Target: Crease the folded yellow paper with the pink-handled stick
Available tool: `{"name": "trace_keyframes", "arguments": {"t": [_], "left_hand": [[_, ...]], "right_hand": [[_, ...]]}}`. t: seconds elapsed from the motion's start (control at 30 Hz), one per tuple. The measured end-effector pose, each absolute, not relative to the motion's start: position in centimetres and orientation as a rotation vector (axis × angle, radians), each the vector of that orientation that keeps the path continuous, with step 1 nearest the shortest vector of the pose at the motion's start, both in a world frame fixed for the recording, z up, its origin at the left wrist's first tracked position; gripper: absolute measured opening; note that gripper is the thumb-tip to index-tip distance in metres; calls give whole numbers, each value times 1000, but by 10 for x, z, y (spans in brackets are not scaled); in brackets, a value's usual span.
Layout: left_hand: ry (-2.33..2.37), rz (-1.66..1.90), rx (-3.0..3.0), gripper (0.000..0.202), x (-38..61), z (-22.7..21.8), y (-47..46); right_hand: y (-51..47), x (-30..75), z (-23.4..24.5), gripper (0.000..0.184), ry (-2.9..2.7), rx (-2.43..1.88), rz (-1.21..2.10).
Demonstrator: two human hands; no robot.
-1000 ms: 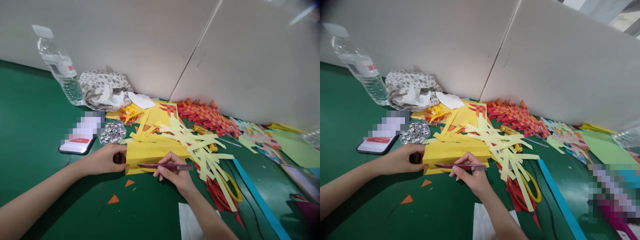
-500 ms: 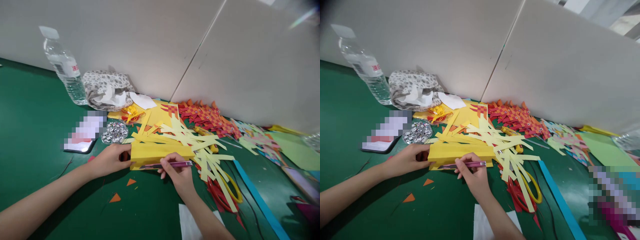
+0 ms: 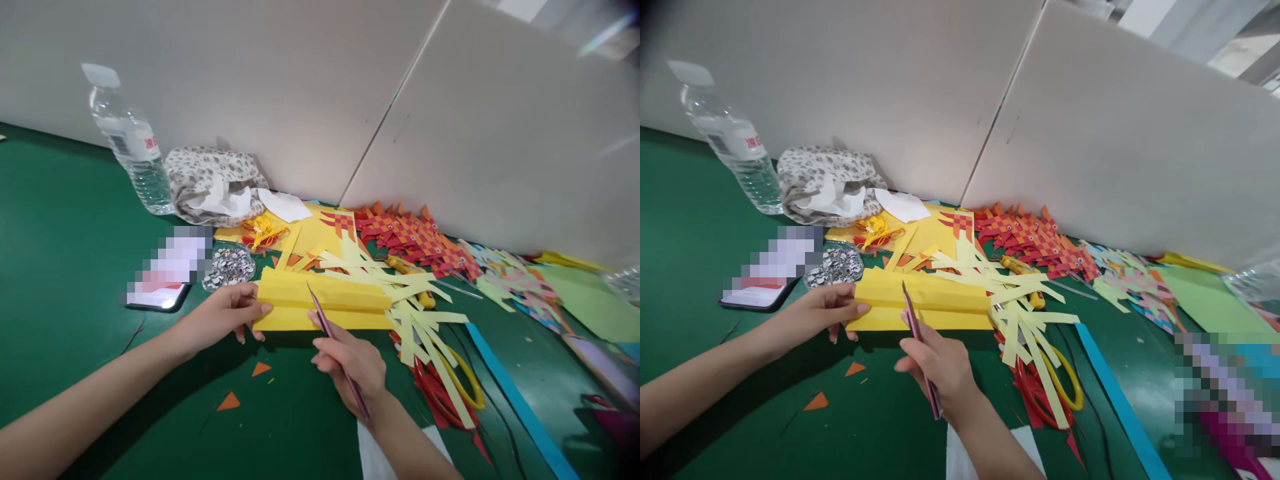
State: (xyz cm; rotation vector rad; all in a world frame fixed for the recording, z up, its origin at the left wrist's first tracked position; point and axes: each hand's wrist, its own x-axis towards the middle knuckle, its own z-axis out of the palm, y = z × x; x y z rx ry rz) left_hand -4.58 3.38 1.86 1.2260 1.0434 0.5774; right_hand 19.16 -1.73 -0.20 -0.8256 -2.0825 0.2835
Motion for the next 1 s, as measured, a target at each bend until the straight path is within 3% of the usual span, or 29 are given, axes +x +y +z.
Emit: {"name": "trace_keyframes", "arguments": {"t": [0.1,0.23,0.4,0.57,0.83,1.0], "left_hand": [[1017,543,1142,38,-43,22,30],[885,536,1111,44,-40,21,23],[738,652,1121,78,-32,13,13],[865,762,1141,54,-23,9,9],[1076,835,1118,57,-24,8,13],[1061,908,974,55,-28,7,14]], "right_hand": [[-15,187,-3,22,-2118,-854,119],[-12,188,-10,22,-2028,-895,159],[-10,190,-15,22,-2050,-1018,182],[-11,186,-11,18,-2067,-981,133],[-15,186,-4,41,-1874,-874,286],[-18,185,-2,41,-1751,-883,348]]}}
